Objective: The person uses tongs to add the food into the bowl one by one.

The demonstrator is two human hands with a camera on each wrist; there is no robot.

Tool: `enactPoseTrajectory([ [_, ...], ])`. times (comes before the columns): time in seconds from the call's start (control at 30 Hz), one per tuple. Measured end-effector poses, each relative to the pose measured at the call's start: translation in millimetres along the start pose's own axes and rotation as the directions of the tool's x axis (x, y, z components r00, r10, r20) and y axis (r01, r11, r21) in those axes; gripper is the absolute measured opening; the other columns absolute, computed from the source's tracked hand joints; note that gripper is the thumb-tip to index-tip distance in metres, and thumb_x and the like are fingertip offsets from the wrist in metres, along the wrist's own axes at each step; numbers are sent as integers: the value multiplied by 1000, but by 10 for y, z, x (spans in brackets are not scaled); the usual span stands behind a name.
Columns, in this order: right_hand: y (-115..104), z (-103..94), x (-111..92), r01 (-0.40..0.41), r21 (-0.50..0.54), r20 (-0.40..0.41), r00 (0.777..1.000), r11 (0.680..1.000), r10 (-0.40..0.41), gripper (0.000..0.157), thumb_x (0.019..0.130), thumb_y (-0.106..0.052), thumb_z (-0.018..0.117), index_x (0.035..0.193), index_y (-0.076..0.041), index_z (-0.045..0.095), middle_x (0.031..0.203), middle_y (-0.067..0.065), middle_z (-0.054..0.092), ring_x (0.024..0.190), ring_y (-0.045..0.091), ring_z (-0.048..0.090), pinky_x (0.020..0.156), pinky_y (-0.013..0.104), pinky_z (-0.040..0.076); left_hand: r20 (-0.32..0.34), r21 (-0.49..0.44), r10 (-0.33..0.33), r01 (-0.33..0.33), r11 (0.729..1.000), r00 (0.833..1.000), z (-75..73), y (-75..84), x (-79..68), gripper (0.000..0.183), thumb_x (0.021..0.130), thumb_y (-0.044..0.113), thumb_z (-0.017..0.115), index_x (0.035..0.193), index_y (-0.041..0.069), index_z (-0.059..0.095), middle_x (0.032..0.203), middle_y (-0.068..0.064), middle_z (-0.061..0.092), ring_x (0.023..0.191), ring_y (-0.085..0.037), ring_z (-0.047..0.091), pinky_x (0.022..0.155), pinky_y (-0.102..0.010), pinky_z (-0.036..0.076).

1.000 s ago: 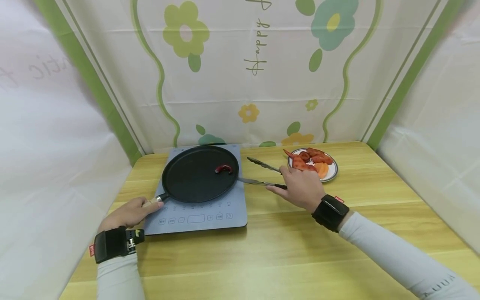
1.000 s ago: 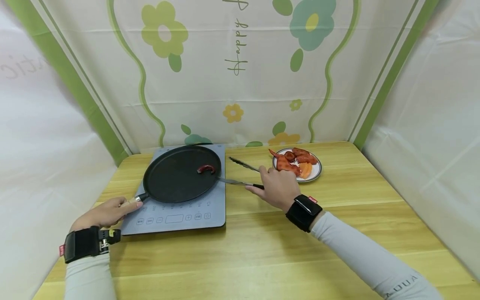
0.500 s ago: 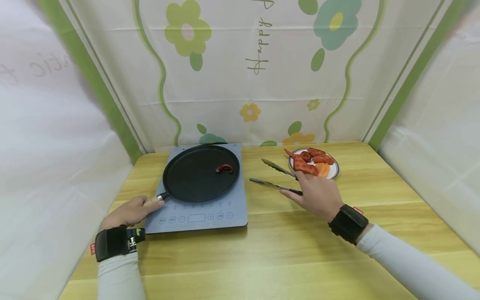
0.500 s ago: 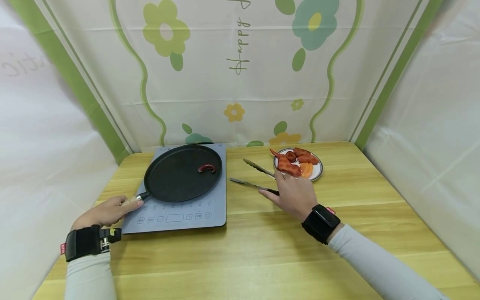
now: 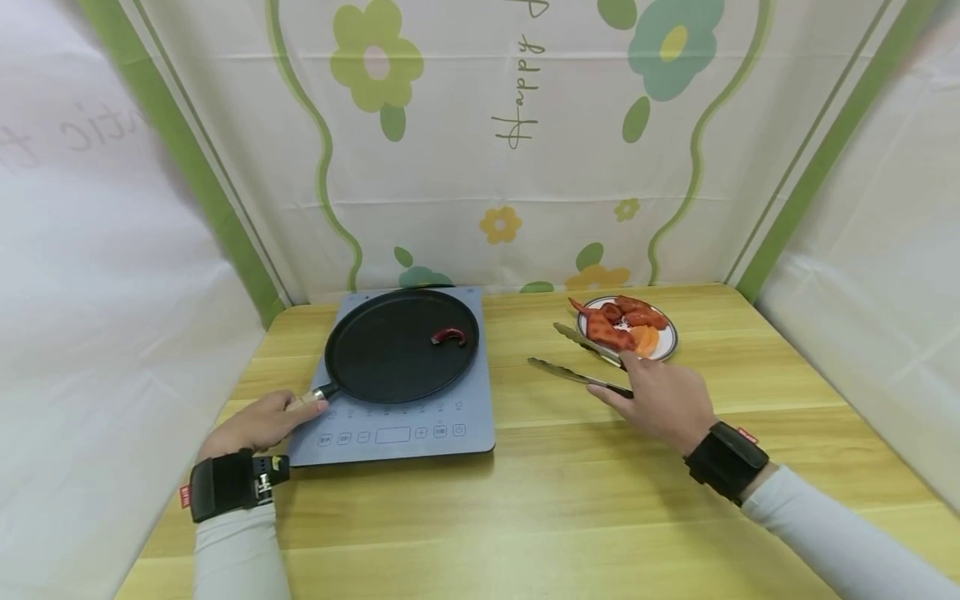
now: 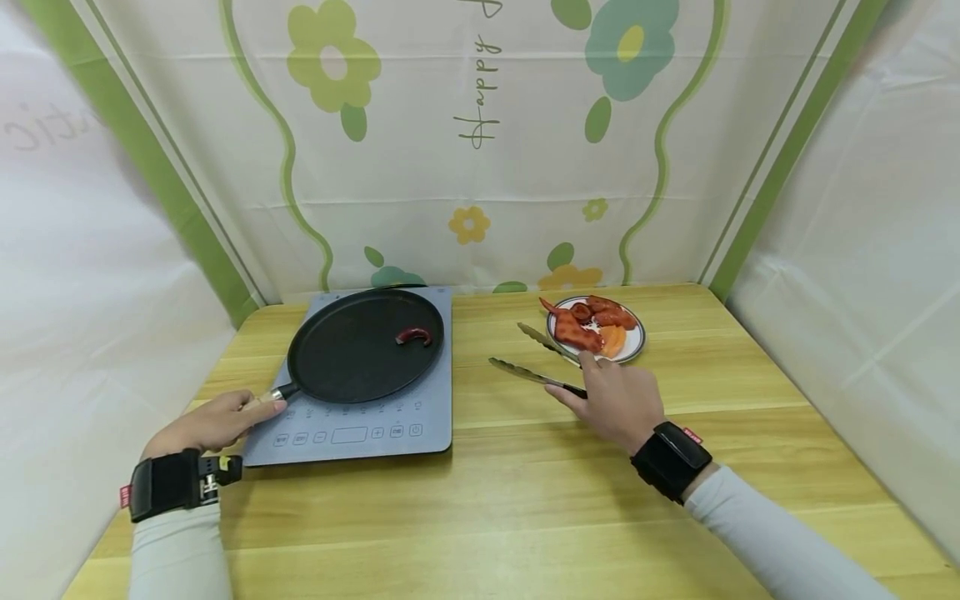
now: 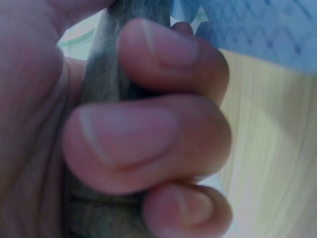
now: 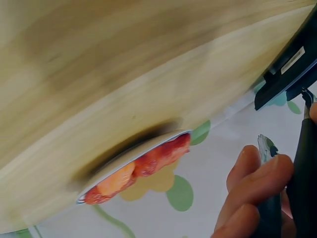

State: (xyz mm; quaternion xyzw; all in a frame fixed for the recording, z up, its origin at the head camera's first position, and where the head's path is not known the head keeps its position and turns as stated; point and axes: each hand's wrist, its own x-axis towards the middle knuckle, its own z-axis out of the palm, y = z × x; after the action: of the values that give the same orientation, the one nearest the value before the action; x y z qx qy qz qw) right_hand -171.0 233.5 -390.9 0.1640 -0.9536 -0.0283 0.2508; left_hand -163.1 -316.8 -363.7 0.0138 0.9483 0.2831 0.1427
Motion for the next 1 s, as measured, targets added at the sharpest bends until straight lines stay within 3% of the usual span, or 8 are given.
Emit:
enactPoseTrajectory([
  [0.63, 397, -49, -183, -136, 7, 98, 986, 991, 135, 71, 82, -79, 43, 99, -11, 54, 51, -4, 31, 39, 14, 32, 36, 34, 22, -9, 1, 5, -5, 1000, 1000, -1, -4, -3, 53, 92, 56, 53, 84, 4, 43, 75, -6, 39, 64, -21, 41, 57, -34, 33],
  [1.0, 613, -11, -239, -171, -21, 102, 980, 985, 172, 74, 82, -79, 43, 96, -8, 56, 50, -4, 32, 38, 15, 32, 35, 34, 22, -10, 19, 8, -8, 1000, 1000, 4, -13, 8, 54, 92, 57, 52, 84, 4, 43, 75, -7, 39, 65, -21, 42, 57, -34, 33],
])
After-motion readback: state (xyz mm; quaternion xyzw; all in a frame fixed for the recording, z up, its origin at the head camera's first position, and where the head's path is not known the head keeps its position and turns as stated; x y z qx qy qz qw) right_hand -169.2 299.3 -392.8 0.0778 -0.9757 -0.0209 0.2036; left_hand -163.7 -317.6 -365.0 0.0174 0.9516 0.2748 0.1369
